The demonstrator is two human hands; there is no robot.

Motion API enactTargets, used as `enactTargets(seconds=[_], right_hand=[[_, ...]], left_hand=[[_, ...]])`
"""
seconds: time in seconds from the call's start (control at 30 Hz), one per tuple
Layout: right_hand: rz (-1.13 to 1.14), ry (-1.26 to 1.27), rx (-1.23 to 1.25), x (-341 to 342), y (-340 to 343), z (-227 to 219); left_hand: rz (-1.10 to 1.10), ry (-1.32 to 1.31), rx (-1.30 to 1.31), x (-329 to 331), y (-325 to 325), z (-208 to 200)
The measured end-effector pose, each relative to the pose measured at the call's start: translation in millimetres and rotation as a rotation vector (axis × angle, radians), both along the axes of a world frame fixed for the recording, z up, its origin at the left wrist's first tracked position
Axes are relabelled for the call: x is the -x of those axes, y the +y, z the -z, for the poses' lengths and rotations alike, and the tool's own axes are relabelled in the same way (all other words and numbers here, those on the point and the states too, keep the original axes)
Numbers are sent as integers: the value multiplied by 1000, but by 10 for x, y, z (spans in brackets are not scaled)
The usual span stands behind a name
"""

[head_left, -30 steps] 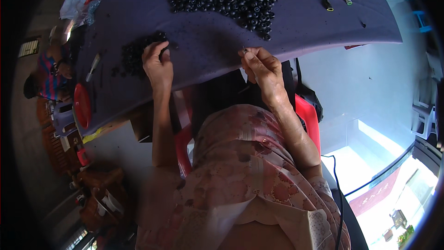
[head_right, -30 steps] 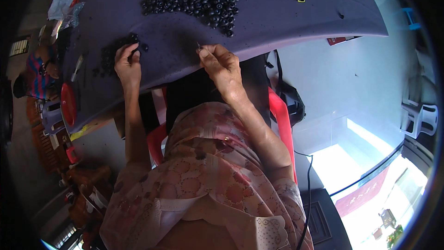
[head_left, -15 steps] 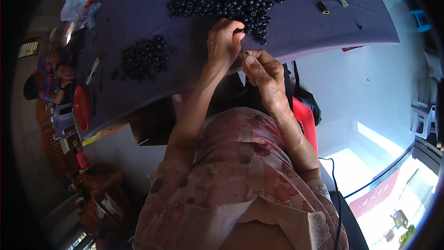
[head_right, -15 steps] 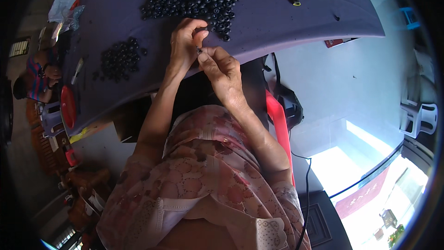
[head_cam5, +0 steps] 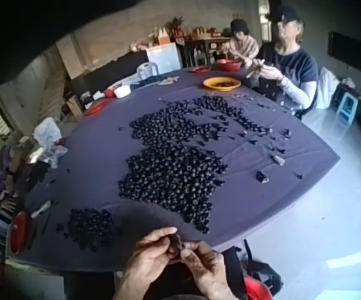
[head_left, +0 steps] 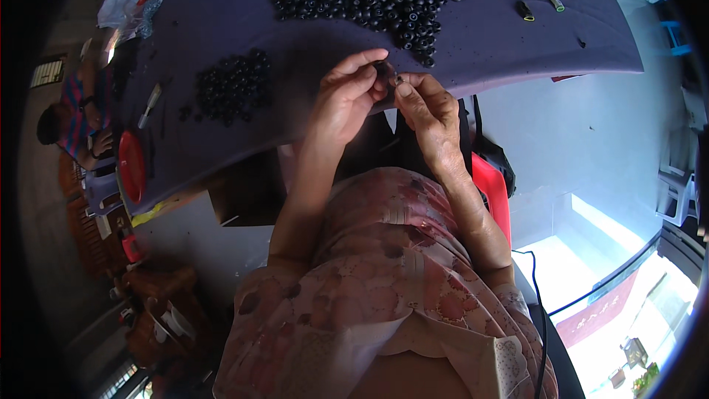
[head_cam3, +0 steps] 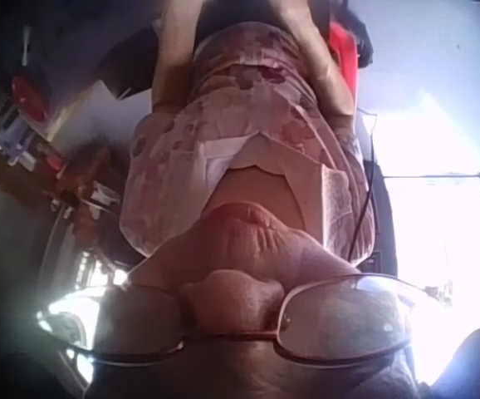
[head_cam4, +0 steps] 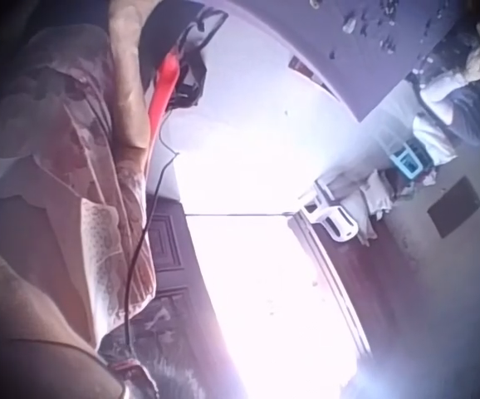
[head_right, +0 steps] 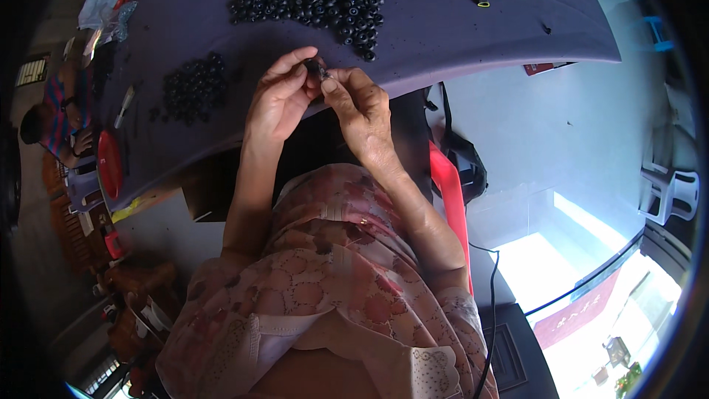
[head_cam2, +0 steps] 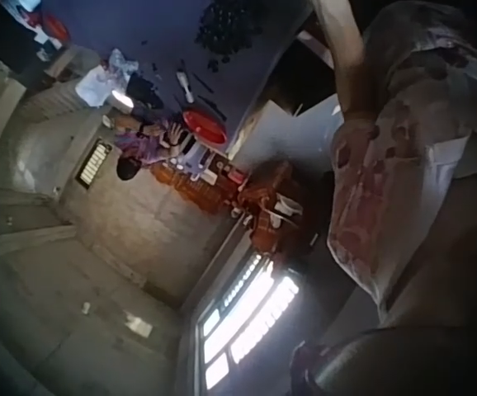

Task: The person picks up black plastic pieces one at a time and trims excess material from each piece using a utility knife.

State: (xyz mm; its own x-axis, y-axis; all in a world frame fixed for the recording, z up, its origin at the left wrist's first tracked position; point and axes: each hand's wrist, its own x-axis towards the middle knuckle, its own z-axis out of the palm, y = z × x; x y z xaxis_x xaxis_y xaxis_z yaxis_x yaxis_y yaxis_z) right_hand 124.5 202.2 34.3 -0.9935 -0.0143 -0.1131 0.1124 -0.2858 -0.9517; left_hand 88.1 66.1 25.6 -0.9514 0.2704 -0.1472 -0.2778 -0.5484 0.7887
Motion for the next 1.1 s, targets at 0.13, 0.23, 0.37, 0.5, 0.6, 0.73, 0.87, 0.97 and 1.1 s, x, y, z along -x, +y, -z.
enactTargets(seconds=[0.13, 0.23, 0.37, 0.5, 0.6, 0.73, 0.87, 0.97, 1.1], right_hand=[[38, 84, -88, -44, -47, 24], [26, 104, -43, -75, -72, -41], [27, 120, -137, -110, -54, -64], [59, 188, -281, -140, -47, -88], [64, 407, -346, -158, -80, -174], [164, 530, -402, -154, -114, -189], [168, 509, -429, -179, -102, -185], [70, 465, -454, -203, -69, -230], [75, 442, -413, -202, -74, -228]], left_hand=[[39, -2, -153, -91, -61, -43], [13, 35, -143, -127, -60, -45], [-17, 56, -186, -156, -68, -87], [-23, 30, -206, -179, -111, -146], [64, 62, -273, -202, -124, -153], [58, 63, -302, -231, -102, -183], [48, 14, -338, -250, -84, -196], [80, 22, -346, -245, -103, -201], [57, 40, -325, -257, -99, -190]])
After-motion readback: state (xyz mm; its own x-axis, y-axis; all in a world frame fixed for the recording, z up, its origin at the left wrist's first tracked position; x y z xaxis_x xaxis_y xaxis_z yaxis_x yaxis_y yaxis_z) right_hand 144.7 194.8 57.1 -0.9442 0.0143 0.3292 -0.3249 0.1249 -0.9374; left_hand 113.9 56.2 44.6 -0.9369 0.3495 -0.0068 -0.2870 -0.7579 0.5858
